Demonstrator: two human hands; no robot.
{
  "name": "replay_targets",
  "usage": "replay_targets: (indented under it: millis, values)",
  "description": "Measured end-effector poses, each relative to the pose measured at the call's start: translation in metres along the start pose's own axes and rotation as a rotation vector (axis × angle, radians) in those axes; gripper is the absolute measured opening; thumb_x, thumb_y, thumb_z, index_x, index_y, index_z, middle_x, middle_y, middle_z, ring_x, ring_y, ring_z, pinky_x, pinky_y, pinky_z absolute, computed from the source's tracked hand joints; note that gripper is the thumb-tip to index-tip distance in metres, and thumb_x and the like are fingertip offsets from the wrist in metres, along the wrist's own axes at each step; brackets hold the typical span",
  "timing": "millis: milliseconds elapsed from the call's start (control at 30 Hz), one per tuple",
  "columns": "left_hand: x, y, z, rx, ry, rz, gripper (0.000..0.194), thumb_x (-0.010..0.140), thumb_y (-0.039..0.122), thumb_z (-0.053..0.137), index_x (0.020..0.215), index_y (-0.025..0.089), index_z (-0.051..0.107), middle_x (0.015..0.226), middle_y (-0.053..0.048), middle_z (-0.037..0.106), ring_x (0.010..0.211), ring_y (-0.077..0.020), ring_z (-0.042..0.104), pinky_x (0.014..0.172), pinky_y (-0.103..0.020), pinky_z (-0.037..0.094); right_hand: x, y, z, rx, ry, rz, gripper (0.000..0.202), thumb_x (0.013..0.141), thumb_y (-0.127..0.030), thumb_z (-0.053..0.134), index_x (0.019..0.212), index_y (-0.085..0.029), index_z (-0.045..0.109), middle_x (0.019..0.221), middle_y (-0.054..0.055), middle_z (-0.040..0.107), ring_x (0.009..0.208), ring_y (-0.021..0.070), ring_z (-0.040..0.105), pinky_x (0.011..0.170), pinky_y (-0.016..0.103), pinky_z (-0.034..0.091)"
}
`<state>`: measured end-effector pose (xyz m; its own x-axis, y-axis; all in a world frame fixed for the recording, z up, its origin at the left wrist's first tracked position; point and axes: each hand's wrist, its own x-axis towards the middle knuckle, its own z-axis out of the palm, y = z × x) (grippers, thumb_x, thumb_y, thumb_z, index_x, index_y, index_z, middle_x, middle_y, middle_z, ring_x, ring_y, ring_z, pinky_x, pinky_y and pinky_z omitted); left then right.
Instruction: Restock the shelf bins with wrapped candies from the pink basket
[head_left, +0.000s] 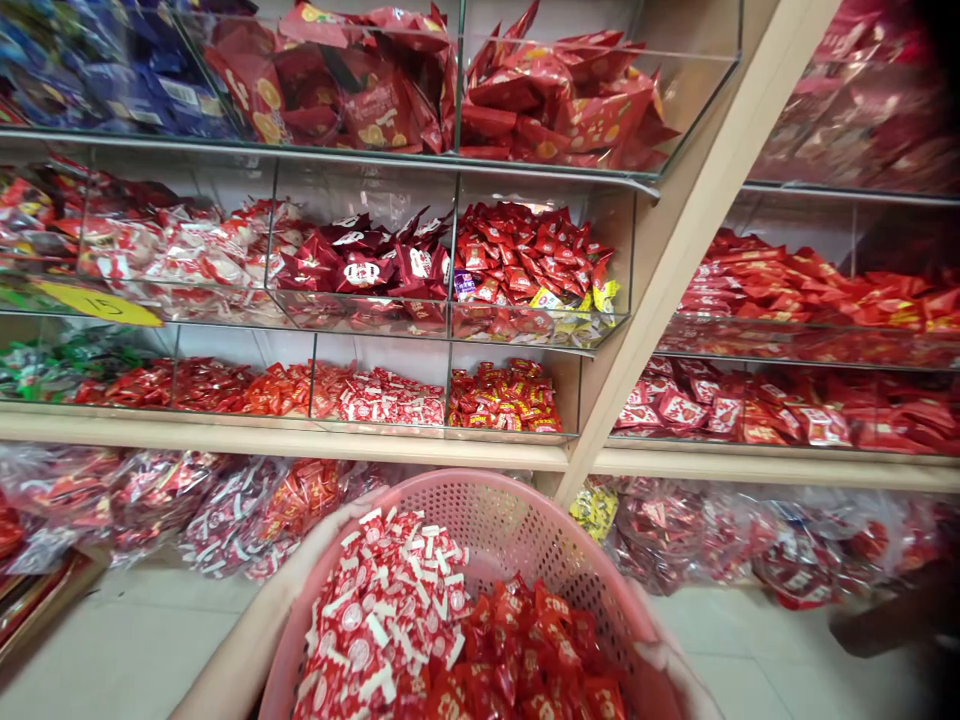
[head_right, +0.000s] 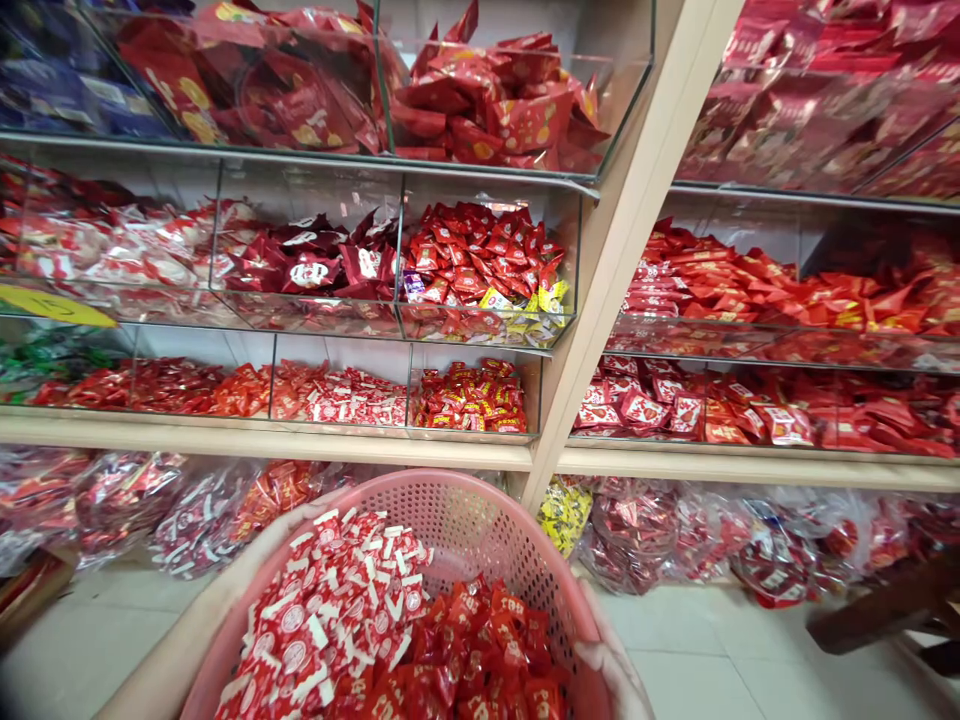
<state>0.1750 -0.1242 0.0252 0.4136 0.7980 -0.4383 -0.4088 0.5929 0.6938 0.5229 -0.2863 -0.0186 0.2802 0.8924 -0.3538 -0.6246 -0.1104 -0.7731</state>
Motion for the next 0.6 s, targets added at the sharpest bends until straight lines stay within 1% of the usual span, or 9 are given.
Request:
replay_targets:
  millis: [67,167,267,333,400,467,533,600]
  values:
    - [0.004,0.002,0.0,0.035,-0.022,-0.024,0.063,0.074,0.016,0.052,0.134,0.018,0.031,0.118,-0.008,0.058,0.11,-0.0275,0.051,0.098,-0.04,0.034,0.001,-0.003,0.005,-0.003,0.024,0.001,0.079,0.067,-0.03,0.054,0.138,-0.024,0.019,0.116,0.006,0.058,0.109,0.028,0.05,0.093,0.045,0.035]
    - [0.01,0.003,0.001,0.013,-0.068,-0.057,0.06,0.076,0.022,0.053,0.132,0.017,0.034,0.114,-0.009,0.061,0.109,-0.0282,0.052,0.097,-0.04,0.036,0.001,-0.006,0.015,-0.076,0.05,-0.062,0.077,0.066,-0.031,0.054,0.136,-0.025,0.023,0.121,0.004,0.054,0.112,0.0277,0.047,0.093,0.042,0.036]
    - [0.017,0.005,0.001,-0.042,-0.155,-0.095,0.053,0.078,0.026,0.052,0.128,0.014,0.041,0.112,-0.01,0.062,0.11,-0.0289,0.051,0.097,-0.041,0.035,0.0,-0.01,0.025,-0.143,0.092,-0.106,0.073,0.068,-0.031,0.051,0.136,-0.025,0.026,0.124,0.003,0.052,0.113,0.0265,0.047,0.094,0.042,0.035]
    - [0.025,0.008,-0.001,-0.058,-0.173,-0.102,0.047,0.079,0.025,0.052,0.124,0.014,0.047,0.111,-0.01,0.062,0.109,-0.0281,0.052,0.097,-0.04,0.036,0.002,-0.011,0.029,-0.176,0.118,-0.116,0.07,0.069,-0.03,0.049,0.135,-0.024,0.027,0.125,0.003,0.05,0.112,0.0261,0.048,0.094,0.042,0.036]
    - [0.034,0.011,-0.003,-0.051,-0.162,-0.097,0.042,0.079,0.026,0.053,0.119,0.014,0.051,0.11,-0.009,0.063,0.106,-0.0271,0.054,0.096,-0.038,0.038,0.005,-0.01,0.028,-0.247,0.13,-0.142,0.069,0.068,-0.032,0.049,0.134,-0.024,0.031,0.125,0.003,0.05,0.111,0.0268,0.049,0.093,0.043,0.037]
    - [0.041,0.014,-0.004,-0.039,-0.167,-0.087,0.041,0.079,0.029,0.054,0.117,0.014,0.053,0.112,-0.01,0.062,0.105,-0.0268,0.055,0.095,-0.038,0.039,0.009,-0.009,0.021,-0.365,0.126,-0.188,0.066,0.066,-0.034,0.052,0.13,-0.027,0.038,0.121,0.002,0.054,0.109,0.0276,0.051,0.09,0.042,0.041]
    - [0.045,0.015,-0.004,-0.037,-0.189,-0.097,0.043,0.078,0.03,0.055,0.118,0.016,0.052,0.116,-0.01,0.06,0.108,-0.0275,0.053,0.095,-0.04,0.039,0.013,-0.011,0.012,-0.464,0.123,-0.224,0.059,0.063,-0.037,0.055,0.121,-0.029,0.049,0.115,0.002,0.059,0.108,0.0281,0.051,0.087,0.04,0.043]
    - [0.044,0.014,-0.001,-0.028,-0.202,-0.095,0.045,0.078,0.029,0.056,0.121,0.017,0.05,0.12,-0.009,0.057,0.113,-0.0275,0.048,0.097,-0.04,0.036,0.015,-0.02,0.007,-0.508,0.137,-0.248,0.05,0.061,-0.037,0.059,0.111,-0.028,0.057,0.115,0.002,0.058,0.112,0.0276,0.048,0.09,0.038,0.042]
